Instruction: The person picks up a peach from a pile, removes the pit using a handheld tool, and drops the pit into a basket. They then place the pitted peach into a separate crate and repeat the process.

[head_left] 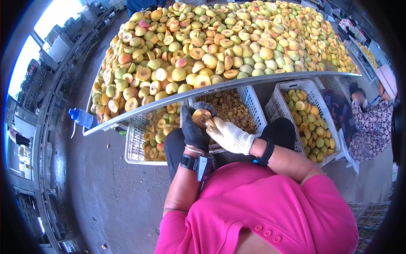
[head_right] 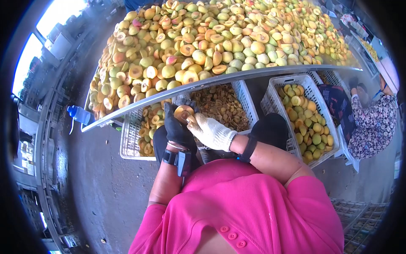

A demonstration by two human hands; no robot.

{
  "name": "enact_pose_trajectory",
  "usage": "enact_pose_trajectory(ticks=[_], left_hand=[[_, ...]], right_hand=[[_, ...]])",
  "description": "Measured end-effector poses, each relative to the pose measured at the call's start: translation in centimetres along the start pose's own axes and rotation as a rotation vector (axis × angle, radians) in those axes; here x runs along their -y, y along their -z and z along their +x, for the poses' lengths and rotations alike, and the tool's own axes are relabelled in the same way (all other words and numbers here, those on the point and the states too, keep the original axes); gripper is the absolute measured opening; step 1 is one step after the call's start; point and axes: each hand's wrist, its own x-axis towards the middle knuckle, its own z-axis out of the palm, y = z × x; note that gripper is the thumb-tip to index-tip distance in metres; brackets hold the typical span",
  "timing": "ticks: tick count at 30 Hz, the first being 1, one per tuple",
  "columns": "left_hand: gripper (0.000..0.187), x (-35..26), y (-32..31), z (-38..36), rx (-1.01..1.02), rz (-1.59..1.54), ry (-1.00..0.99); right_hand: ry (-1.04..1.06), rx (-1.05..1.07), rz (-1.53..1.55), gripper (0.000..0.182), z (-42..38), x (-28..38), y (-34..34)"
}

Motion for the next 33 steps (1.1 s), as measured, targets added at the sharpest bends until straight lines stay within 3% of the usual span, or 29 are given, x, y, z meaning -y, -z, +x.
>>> enact_pose_trajectory(ticks=[1, 4, 5, 7, 11, 14, 16, 18, 22, 24, 27, 31, 33], left_hand=[[0.047, -0.2, -0.5, -0.5, -0.021, 0.031, -0.032], [0.046, 1.1, 2.2, 0.7, 0.089, 0.614, -0.550], [0.042, 0.6, 1.7, 0.4, 0.097, 0.627, -0.539], [0.040, -0.2, 0.5, -0.2, 0.055, 0.320, -0.285], [0.036, -0.6, 1.2, 0.7, -0.004, 0.000, 0.039], [0.033, -0.1, 4.0, 2.5, 0.142, 0.353, -0.268], [0.045, -2.1, 3.0, 1.7, 0.230, 0.355, -0.112], [0.051, -2.6, 2.9, 1.1, 0.276, 0.365, -0.045], [0.045, -3.7, 2.1, 0.5, 0.362, 0.533, -0.213], [0.040, -4.4, 2.4, 0.3, 0.354, 0.323, 0.033], [0.038, -4.7, 1.6, -0.5, 0.411, 0.064, 0.169], [0.042, -4.5, 1.1, 0.3, 0.356, 0.297, 0.122], [0.044, -4.0, 1.3, 1.6, 0.455, 0.013, 0.308]], right_hand=[[0.043, -0.002, -0.049, 0.032, -0.1, -0.4, -0.4], [0.054, -0.034, -0.052, 0.028, 0.1, 0.8, 0.1], [0.137, -0.036, -0.142, 0.027, 0.0, 0.4, -0.2], [0.306, -0.038, -0.317, 0.026, -0.2, -1.0, -0.9], [0.047, 0.148, -0.047, 0.024, 0.0, 2.1, 0.7], [-0.185, 0.172, 0.361, 0.026, 0.1, 4.3, 1.8], [-0.555, 0.282, 0.685, 0.029, 0.6, 6.4, 3.0], [-0.575, 0.320, 0.763, 0.027, 0.5, 7.0, 3.1], [-0.668, 0.412, 0.995, 0.029, 0.5, 7.4, 2.8], [-0.719, 0.514, 1.171, 0.030, 0.4, 7.3, 2.8], [-0.722, 0.561, 1.404, 0.031, 0.5, 7.0, 2.6], [-0.708, 0.640, 1.750, 0.030, 0.4, 5.0, 2.5], [-0.663, 0.681, 1.839, 0.031, 0.8, 4.0, 2.6]])
